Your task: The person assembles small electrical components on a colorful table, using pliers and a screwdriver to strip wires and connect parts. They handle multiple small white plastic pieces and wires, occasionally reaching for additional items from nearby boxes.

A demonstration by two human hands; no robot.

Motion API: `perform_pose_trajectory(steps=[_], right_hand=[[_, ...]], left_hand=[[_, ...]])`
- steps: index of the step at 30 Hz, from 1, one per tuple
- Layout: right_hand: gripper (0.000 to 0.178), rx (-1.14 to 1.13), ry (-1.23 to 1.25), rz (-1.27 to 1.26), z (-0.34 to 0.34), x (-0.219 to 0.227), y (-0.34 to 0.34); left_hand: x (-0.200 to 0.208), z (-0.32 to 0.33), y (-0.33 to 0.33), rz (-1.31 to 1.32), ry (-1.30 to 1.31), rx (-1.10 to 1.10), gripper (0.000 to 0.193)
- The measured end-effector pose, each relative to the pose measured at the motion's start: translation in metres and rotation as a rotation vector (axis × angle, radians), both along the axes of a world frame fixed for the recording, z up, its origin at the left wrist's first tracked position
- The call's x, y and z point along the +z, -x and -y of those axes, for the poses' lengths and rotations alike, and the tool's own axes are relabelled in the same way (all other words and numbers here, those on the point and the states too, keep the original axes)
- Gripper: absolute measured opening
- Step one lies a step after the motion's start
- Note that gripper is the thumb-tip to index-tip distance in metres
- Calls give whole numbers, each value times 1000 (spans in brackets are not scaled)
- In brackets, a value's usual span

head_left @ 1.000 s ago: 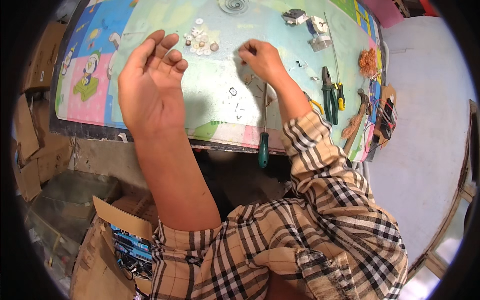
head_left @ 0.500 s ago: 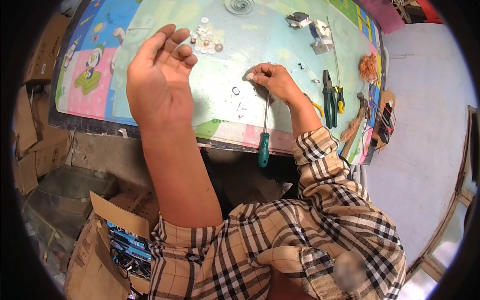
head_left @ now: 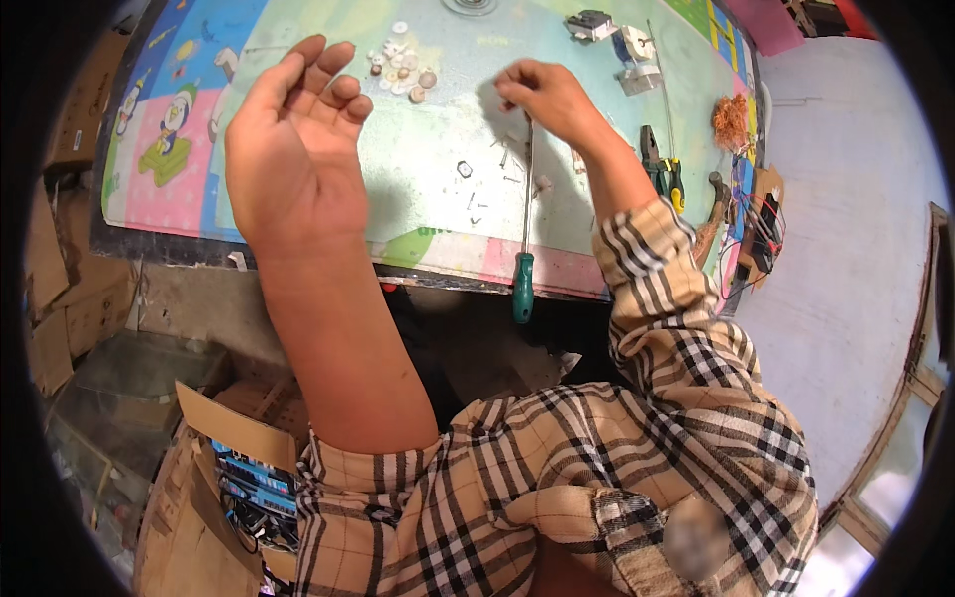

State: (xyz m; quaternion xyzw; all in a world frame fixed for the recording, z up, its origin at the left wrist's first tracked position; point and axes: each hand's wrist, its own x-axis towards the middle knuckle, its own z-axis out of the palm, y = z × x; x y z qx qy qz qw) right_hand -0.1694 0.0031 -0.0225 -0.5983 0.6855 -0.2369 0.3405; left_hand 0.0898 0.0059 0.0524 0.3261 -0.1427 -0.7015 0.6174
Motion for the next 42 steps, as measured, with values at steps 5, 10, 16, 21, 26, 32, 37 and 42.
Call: perform_pose_trajectory(steps=[5, 10, 16, 21, 26, 32, 37, 42], right_hand=[[15, 47, -155, -277, -73, 7, 21], [30, 78, -4, -347, -113, -14, 14], [27, -92, -12, -58, -118, -16, 22], [29, -107, 14, 300, -101, 35, 3], [29, -139, 140, 407, -101, 65, 5], [27, -92, 445, 84, -93, 65, -20], [27, -58, 491, 22, -94, 70, -20], [24, -35, 483, -18, -96, 74, -16]], left_hand=[[-4, 1, 0, -9, 19, -7, 24], [-2, -1, 2, 10, 4, 3, 24], [-6, -2, 10, 20, -8, -47, 26], [1, -15, 37, 330, 136, -247, 22], [-15, -40, 83, 884, 456, -521, 21], [-14, -50, 93, 1011, 517, -580, 26], [-14, -46, 95, 1025, 487, -577, 19], [-20, -46, 99, 875, 410, -594, 21]])
